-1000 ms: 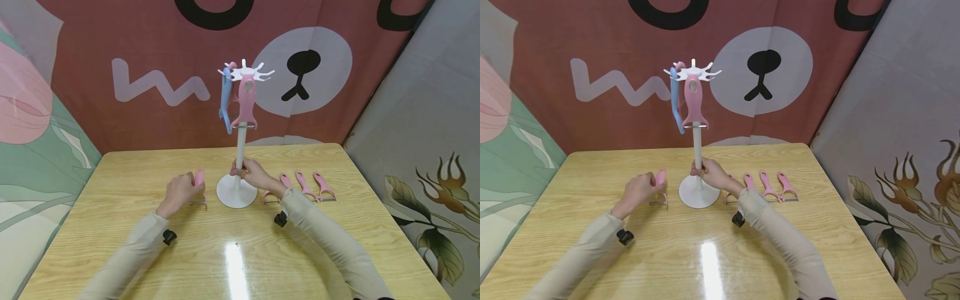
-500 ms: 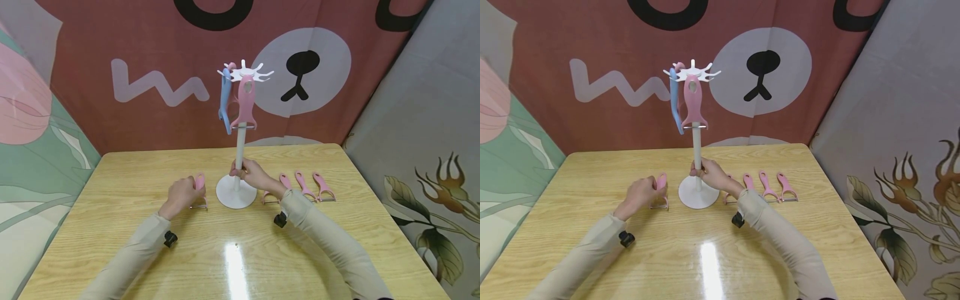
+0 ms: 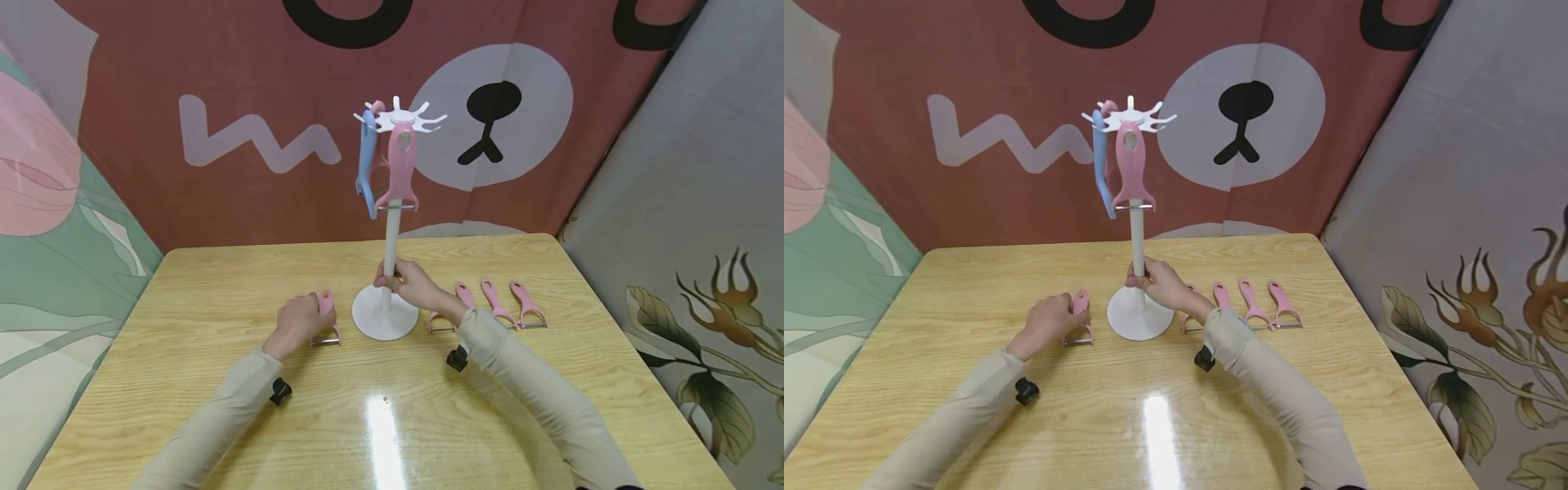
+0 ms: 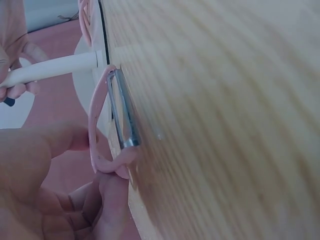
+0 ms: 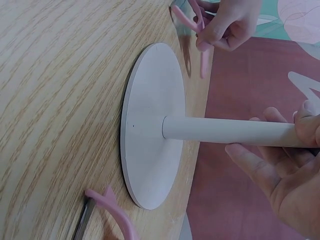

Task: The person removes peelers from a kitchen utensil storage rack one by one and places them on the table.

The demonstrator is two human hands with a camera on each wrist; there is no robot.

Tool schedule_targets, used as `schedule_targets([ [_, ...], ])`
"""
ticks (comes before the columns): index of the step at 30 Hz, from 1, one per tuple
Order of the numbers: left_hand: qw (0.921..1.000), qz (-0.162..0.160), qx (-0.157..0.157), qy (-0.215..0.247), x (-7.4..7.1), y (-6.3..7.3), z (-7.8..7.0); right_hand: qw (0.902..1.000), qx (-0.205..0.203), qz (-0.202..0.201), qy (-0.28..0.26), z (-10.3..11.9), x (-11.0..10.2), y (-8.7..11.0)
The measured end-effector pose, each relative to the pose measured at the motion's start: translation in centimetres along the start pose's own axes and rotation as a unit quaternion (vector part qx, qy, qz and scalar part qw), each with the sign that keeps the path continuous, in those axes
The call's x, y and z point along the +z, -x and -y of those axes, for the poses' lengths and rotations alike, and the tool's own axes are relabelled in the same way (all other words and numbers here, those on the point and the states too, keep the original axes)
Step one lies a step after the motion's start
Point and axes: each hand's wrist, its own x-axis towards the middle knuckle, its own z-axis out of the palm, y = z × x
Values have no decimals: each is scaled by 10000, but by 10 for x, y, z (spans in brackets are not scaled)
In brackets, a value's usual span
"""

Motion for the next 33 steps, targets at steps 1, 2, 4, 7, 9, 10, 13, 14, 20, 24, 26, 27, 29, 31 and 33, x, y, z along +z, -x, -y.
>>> schedule_targets([
  [1, 10000, 25, -6, -8, 1, 0, 0, 10000, 9, 4, 3, 0, 0, 0],
  [2, 10000, 57, -15, -20, 2, -1, 1, 10000, 20, 9, 2, 0, 0, 0],
  [4, 9999, 115, -19, -26, 4, -2, 1, 10000, 26, 24, -2, 1, 0, 0],
  [7, 9999, 158, 20, -34, 6, -2, 2, 10000, 25, 34, -13, 2, 1, 0],
  [9, 9999, 156, 44, -31, 7, -2, 1, 10000, 19, 31, -38, 2, 1, 0],
  [10, 9999, 154, 56, -47, 7, -2, 1, 10000, 12, 29, -45, 3, 1, 0],
  [13, 9998, 160, 59, -59, 8, -3, 1, 10000, -11, 20, -56, 3, 1, 0],
  [14, 9998, 165, 44, -67, 8, -3, 0, 10000, 4, 22, -62, 3, 1, 0],
  [20, 9997, 243, -2, -66, 7, -3, -1, 10000, 22, 35, -89, 3, 0, 0],
  [24, 9995, 293, -44, -82, 6, -1, -1, 10000, 21, 39, -81, 3, 0, 1],
  [26, 9995, 312, -57, -82, 5, -1, -1, 10000, 29, 38, -72, 3, 0, 1],
  [27, 9994, 315, -63, -87, 5, 0, -1, 10000, 41, 35, -80, 3, 0, 1],
  [29, 9994, 322, -61, -106, 5, 0, -1, 9999, 45, 38, -87, 3, 0, 1],
  [31, 9994, 327, -57, -114, 5, 0, -1, 9999, 65, 36, -86, 4, 0, 1],
  [33, 9994, 327, -65, -110, 5, 0, 0, 9999, 82, 39, -81, 3, 1, 1],
])
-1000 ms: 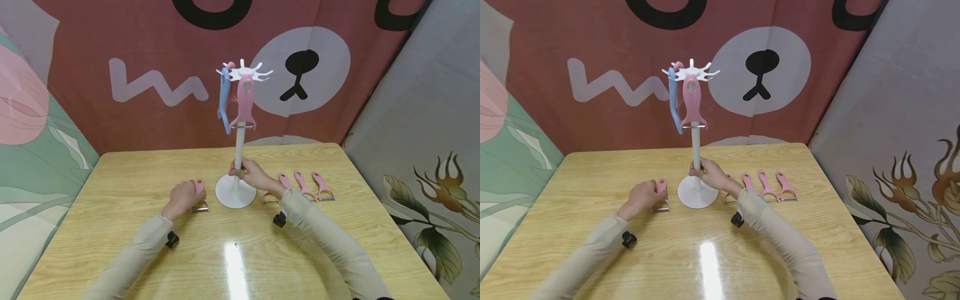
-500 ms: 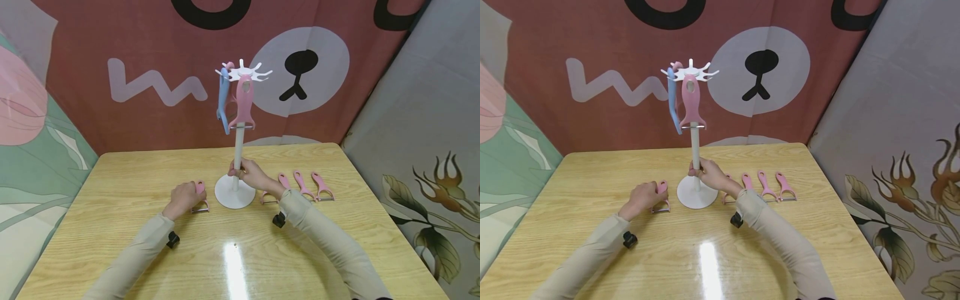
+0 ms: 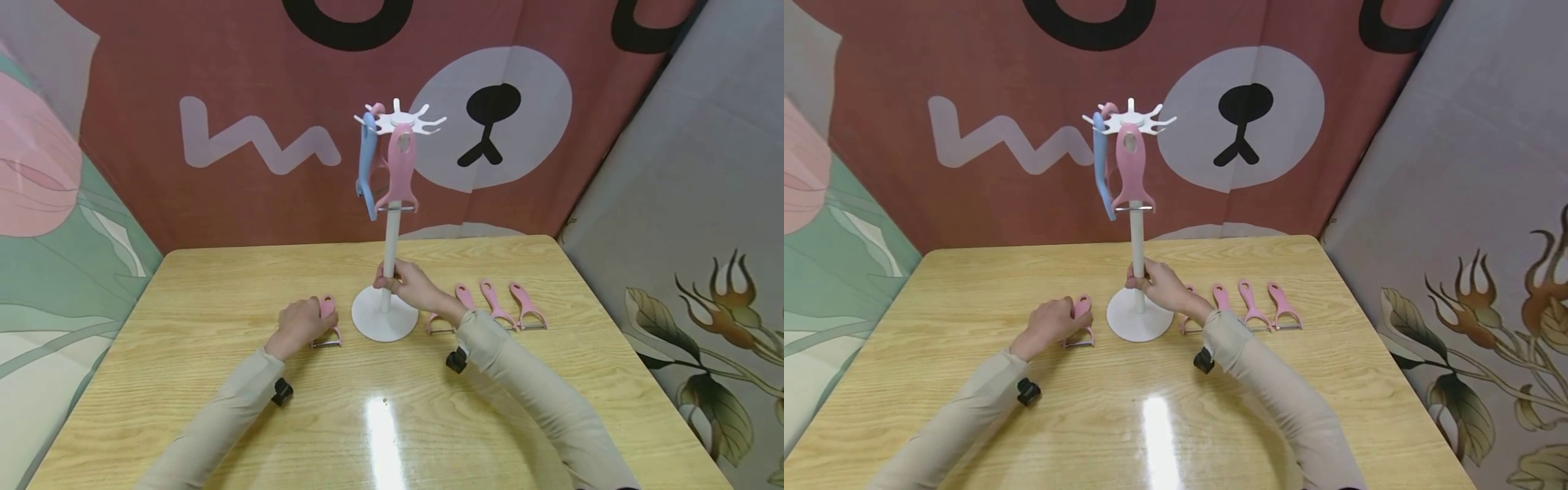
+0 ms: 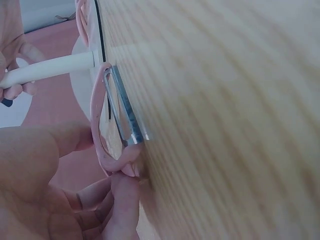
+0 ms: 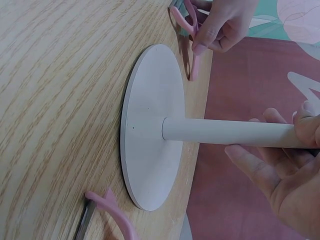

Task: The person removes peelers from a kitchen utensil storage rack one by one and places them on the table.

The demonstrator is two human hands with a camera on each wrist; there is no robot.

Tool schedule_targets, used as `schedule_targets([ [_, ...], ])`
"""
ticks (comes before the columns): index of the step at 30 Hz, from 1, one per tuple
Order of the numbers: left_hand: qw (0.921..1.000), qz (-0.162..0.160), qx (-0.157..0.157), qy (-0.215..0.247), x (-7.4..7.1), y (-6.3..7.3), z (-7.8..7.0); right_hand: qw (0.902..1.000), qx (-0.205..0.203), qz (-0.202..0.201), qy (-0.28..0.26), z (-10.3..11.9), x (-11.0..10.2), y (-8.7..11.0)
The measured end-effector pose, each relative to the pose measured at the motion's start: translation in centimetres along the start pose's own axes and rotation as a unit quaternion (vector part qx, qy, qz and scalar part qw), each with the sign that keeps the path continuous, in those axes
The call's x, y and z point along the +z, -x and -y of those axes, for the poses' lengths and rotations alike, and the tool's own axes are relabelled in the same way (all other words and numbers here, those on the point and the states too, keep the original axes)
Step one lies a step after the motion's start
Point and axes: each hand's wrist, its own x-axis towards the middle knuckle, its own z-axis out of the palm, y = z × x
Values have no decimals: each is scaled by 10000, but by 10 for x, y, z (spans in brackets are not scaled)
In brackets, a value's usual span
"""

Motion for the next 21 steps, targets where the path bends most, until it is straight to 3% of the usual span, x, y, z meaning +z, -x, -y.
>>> schedule_targets([
  [21, 9999, -96, -16, -106, -1, 1, 3, 10000, 1, -26, 59, -2, 0, 0],
])
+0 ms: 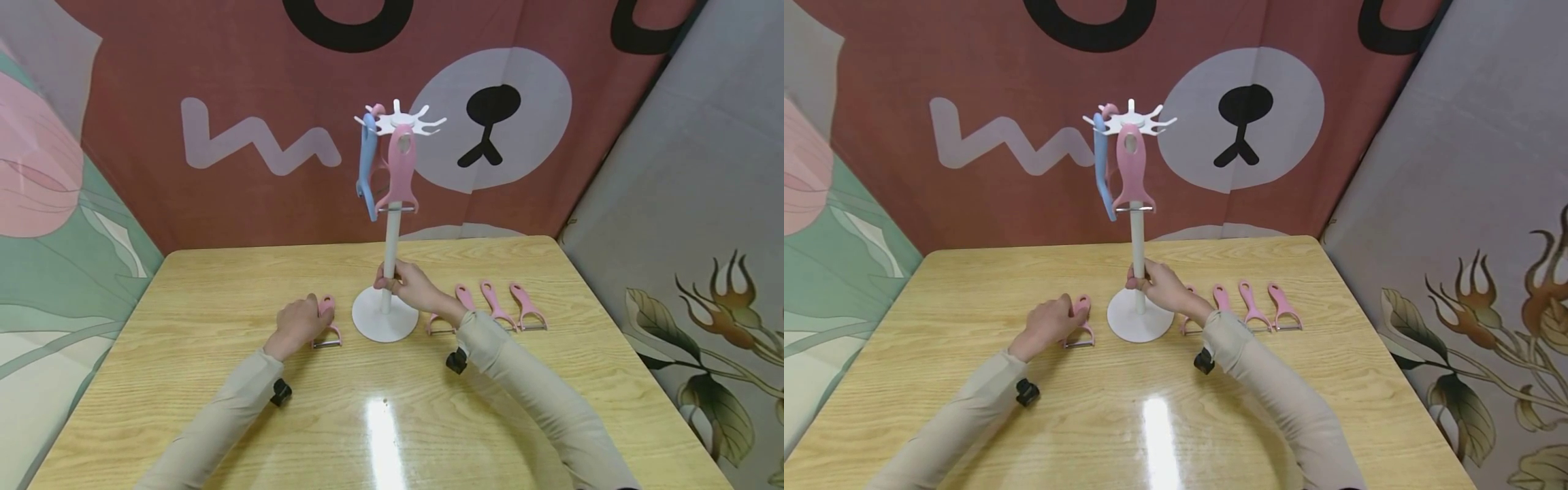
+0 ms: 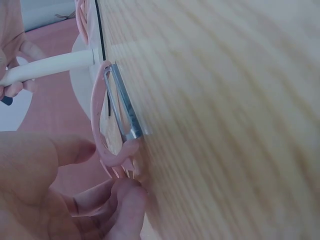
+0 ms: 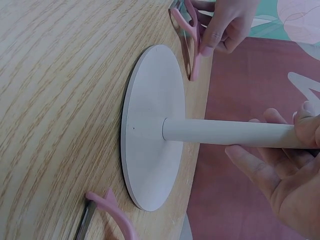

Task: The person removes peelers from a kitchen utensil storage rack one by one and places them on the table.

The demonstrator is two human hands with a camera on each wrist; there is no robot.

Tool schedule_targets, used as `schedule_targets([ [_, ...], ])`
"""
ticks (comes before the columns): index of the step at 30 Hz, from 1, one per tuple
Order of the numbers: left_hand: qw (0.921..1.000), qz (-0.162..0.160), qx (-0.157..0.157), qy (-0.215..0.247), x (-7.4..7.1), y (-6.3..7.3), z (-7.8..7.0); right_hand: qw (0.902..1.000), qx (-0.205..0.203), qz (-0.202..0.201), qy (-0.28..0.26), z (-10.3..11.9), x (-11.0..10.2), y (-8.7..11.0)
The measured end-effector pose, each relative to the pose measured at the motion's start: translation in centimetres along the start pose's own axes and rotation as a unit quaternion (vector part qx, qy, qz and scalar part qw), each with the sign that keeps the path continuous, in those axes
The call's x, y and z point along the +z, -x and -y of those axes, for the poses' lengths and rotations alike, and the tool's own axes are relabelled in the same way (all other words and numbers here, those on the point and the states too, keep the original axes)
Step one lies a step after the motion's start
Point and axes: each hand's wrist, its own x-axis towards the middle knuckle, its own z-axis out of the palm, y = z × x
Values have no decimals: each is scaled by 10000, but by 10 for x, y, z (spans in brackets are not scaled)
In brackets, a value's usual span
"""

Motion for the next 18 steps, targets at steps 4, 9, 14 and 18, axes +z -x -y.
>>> schedule_targets([
  [4, 10000, -72, 28, 10, -1, 0, 1, 10000, 0, -4, 7, 0, 0, 0],
  [9, 9997, -203, 85, 78, -3, 1, -1, 10000, -23, -18, 19, 0, 0, -1],
  [14, 9990, -396, 171, 128, -4, 1, -2, 10000, -35, -14, 17, 0, 0, 0],
  [18, 9977, -579, 307, 192, -3, 0, -2, 10000, -22, -8, 22, 0, 0, 0],
])
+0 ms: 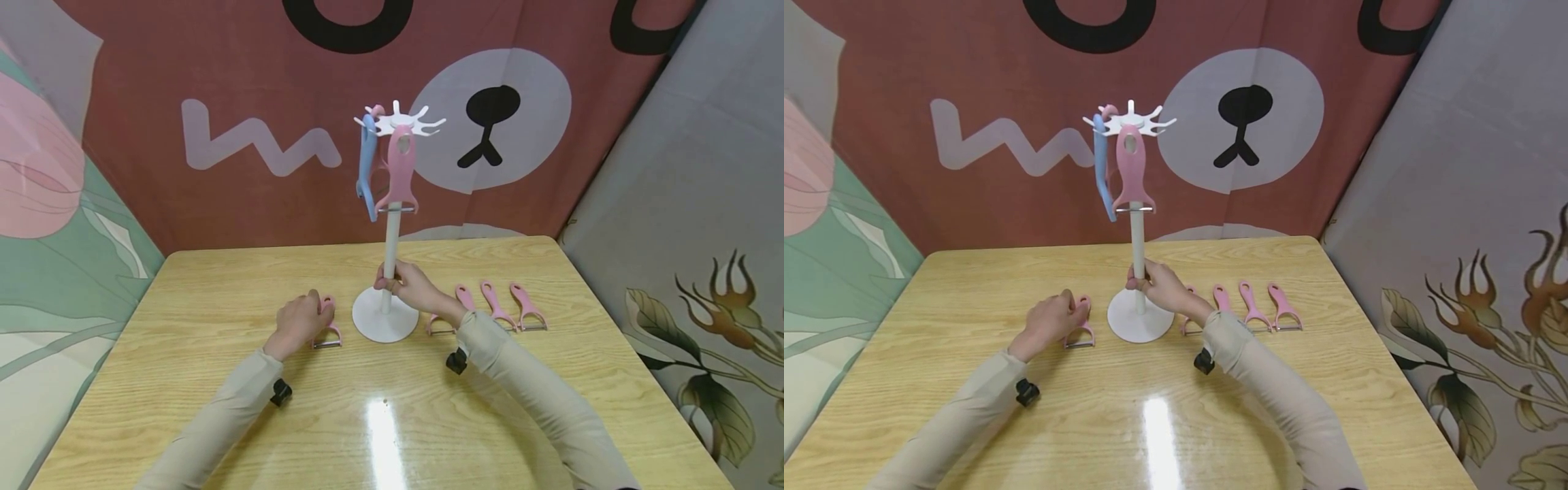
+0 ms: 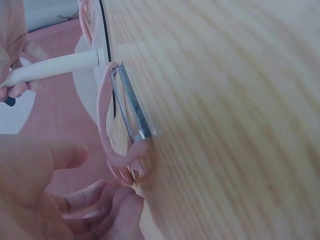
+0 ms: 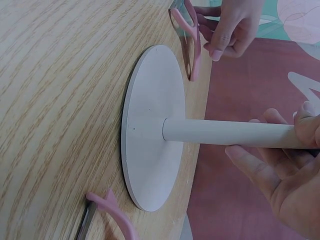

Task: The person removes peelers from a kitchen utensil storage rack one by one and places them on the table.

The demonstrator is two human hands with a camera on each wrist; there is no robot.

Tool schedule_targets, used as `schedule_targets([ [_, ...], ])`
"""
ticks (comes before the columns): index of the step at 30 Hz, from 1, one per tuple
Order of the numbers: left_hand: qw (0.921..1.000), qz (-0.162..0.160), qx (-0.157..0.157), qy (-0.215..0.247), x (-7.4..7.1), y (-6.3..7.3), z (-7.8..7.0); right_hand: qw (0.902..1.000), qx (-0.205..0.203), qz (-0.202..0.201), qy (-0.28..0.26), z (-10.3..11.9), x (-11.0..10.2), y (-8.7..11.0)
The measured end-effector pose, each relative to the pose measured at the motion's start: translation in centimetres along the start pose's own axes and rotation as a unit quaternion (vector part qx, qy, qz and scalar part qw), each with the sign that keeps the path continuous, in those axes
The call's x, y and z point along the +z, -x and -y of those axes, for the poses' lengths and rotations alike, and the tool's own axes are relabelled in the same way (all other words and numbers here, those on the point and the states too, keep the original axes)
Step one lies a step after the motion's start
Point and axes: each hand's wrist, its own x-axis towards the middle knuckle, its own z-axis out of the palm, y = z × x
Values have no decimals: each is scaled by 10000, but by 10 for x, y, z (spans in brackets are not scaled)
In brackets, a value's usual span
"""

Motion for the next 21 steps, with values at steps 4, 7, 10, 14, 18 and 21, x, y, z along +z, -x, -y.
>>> schedule_targets([
  [4, 9995, -254, 127, 100, 1, -1, 0, 10000, 2, -3, 17, 0, 0, 0],
  [7, 9986, -449, 217, 154, 2, -1, 0, 10000, 2, -10, 22, 0, 0, 0],
  [10, 9978, -554, 283, 212, 2, -2, -1, 10000, 18, -15, 8, 1, 0, 0],
  [14, 9974, -589, 326, 240, 1, -2, -2, 10000, 26, -18, 0, 1, 0, 0],
  [18, 9968, -663, 374, 254, 1, -1, -3, 10000, 8, -19, 15, 1, 1, 0],
  [21, 9959, -753, 422, 282, 2, -1, -3, 10000, 0, -23, 14, 1, 1, 0],
])
